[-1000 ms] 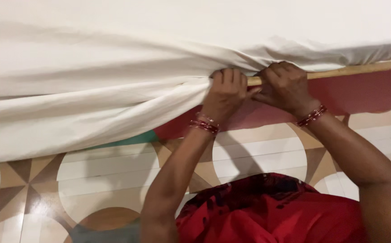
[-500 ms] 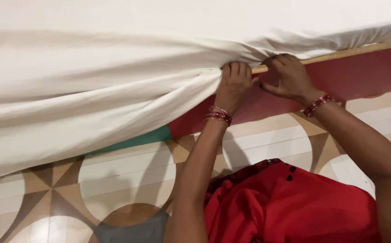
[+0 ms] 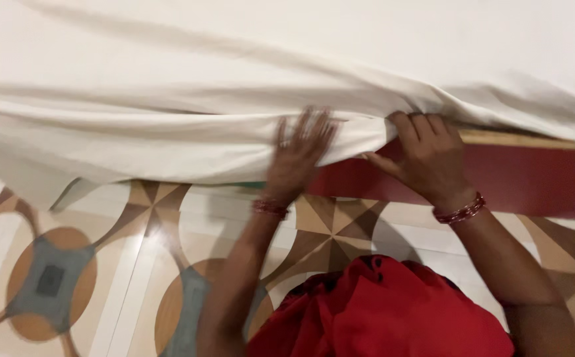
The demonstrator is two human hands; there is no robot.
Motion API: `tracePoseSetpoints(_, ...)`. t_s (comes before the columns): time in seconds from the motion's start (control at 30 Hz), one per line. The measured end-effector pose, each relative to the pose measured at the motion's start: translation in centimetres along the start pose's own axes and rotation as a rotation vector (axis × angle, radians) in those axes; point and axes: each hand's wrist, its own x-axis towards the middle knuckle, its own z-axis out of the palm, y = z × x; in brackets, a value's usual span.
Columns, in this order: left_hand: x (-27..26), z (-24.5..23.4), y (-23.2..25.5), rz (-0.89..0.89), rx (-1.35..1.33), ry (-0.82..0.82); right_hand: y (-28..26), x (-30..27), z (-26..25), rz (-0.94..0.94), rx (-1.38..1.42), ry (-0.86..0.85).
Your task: The person tucks a white bedsheet into a red bed frame by hand, working along the edges of the mattress.
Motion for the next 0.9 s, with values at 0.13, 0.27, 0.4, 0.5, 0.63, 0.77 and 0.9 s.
tracePoseSetpoints(0.13,-2.5,-0.8,-2.3,-0.173,-0.500,0.211,0.6,1.6,-0.3,-0.048,0.008,-0.025)
tracePoseSetpoints(0.27,-0.8,-0.1,-1.4,-0.237,-0.452,0.405,1.7,1.5,0.2,-0.106,0.066,-0.048)
tracePoseSetpoints(0.4,-0.5,-0.5,-2.7,-0.258,-0.543,0.297,1.8,0.3,1.0,-0.051,0.084,-0.047)
tracePoseSetpoints(0.5,-0.8,-1.4,-4.2,-0.173,-0.528,0.277,2.1,-0.4,1.6,-0.050,0.023,-0.003)
tracePoseSetpoints(0.63,-2.1,-0.8,-3.7,-0.100,-0.572,0.089,2.6,-1.5,2.9,-0.054,-0.036,-0.030)
tracePoseSetpoints(0.77,-1.7,1.5,-2.5,-0.020,-0.601,0.132,2.6,-2.1,3.1,-0.024,-0.029,-0.031)
tracePoseSetpoints(0.9,-1.0,2.5,-2.3,0.043,-0.657,0.211,2.2,-2.6,2.7,0.014,-0.130,-0.059)
